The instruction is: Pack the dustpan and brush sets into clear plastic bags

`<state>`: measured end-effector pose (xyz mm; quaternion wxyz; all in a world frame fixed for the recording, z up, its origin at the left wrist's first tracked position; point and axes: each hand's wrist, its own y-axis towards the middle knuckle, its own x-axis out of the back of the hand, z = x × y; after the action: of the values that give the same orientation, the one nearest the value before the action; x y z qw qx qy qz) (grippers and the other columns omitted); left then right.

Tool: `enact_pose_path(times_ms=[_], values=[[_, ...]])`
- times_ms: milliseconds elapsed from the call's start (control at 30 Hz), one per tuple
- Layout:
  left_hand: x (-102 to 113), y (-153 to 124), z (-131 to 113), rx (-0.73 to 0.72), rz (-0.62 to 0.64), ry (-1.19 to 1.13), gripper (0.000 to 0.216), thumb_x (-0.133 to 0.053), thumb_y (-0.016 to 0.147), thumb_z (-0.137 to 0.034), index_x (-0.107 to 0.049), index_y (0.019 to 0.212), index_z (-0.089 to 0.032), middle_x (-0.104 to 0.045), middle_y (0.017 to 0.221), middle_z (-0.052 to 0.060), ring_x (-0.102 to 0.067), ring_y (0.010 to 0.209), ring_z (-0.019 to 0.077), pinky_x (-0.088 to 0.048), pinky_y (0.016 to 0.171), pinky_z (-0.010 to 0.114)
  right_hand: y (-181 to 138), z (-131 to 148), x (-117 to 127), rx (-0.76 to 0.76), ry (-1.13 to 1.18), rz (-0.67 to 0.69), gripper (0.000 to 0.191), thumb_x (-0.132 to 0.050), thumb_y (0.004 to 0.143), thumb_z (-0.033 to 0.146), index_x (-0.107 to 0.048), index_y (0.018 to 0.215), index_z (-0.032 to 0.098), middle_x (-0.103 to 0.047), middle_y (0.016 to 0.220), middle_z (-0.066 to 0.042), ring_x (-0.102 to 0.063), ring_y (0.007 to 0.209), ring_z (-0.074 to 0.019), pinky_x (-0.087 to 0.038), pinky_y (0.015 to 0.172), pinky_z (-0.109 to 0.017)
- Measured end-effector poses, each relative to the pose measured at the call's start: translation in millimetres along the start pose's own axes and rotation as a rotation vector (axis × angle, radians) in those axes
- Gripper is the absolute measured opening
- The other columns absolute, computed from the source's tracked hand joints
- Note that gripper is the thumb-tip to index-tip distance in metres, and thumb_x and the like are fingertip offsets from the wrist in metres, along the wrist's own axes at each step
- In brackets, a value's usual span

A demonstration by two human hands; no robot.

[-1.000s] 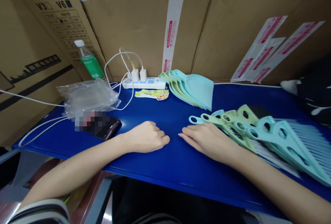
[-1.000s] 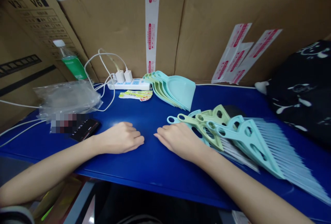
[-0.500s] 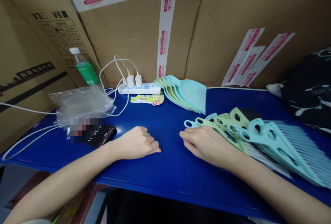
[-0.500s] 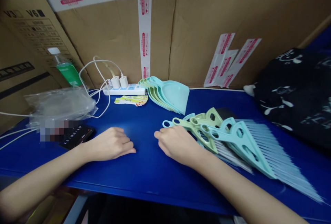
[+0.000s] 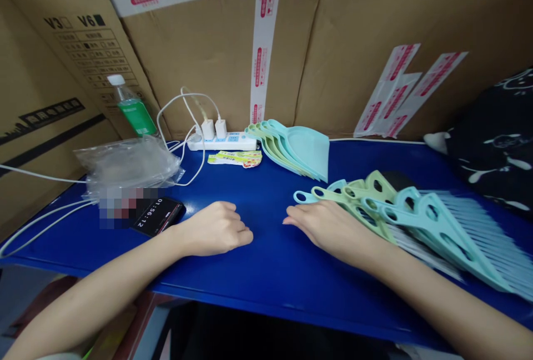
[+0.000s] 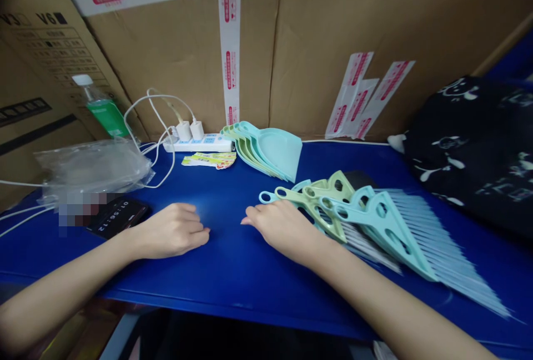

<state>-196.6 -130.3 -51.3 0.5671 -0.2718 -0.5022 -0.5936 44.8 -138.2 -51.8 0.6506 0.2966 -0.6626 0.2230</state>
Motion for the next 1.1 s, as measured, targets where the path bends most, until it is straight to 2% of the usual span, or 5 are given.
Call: enact_pose_path(times_ms=[200,433,700,933,1100], values=[[1.7,2.3,4.1,0.015,-0.025,0.022,0.044,-0.027,0.099,-0.009,-0.049,0.062,-0.019,-0.048,0.050,-0.004,-0.039,0.045,0.0128,-0.029,0.052,0.029,-1.2,1.0,3.5,-0.013,0.035,0.045,0.020,-0.047,0.094,0.008,-0.059,0.079,0.017,-0.068,0.068,-0.001,-0.062,0.059,-0.0156,-0.026,0.052,-0.027],[-3.7,1.2,2.2,0.029,0.010,0.010,0.043,-0.028,0.101,-0.016,-0.052,0.066,-0.018,-0.054,0.054,-0.003,-0.045,0.047,0.0125,-0.030,0.054,0.029,-2.3,3.0,2.1,0.043,0.000,0.058,0.029,-0.050,0.095,0.017,-0.059,0.067,0.019,-0.067,0.065,-0.002,-0.062,0.060,-0.0167,-0.028,0.055,-0.029],[-1.1,2.6,0.6,0.046,0.034,-0.065,0.053,-0.027,0.104,-0.030,-0.050,0.057,-0.018,-0.053,0.049,-0.001,-0.045,0.044,0.0122,-0.030,0.053,0.029,-3.6,0.3,-0.8,0.040,-0.003,0.009,0.030,-0.053,0.095,0.021,-0.060,0.066,0.018,-0.068,0.064,-0.002,-0.061,0.059,-0.0163,-0.027,0.055,-0.029],[-3.7,3.2,-0.3,0.078,0.022,-0.033,0.054,-0.026,0.104,-0.028,-0.049,0.056,-0.018,-0.051,0.047,-0.002,-0.044,0.043,0.0110,-0.030,0.052,0.028,-3.9,-0.5,2.8,0.002,-0.009,-0.033,0.029,-0.052,0.096,0.020,-0.057,0.068,0.018,-0.065,0.061,-0.001,-0.061,0.056,-0.0165,-0.028,0.054,-0.028],[-4.2,2.3,0.4,0.069,0.013,0.000,0.049,-0.029,0.104,-0.025,-0.048,0.059,-0.018,-0.051,0.049,-0.003,-0.045,0.045,0.0111,-0.030,0.053,0.028,-2.9,1.5,0.1,0.009,-0.033,0.017,0.027,-0.049,0.096,0.018,-0.057,0.070,0.018,-0.066,0.062,-0.001,-0.061,0.055,-0.0167,-0.025,0.052,-0.029]])
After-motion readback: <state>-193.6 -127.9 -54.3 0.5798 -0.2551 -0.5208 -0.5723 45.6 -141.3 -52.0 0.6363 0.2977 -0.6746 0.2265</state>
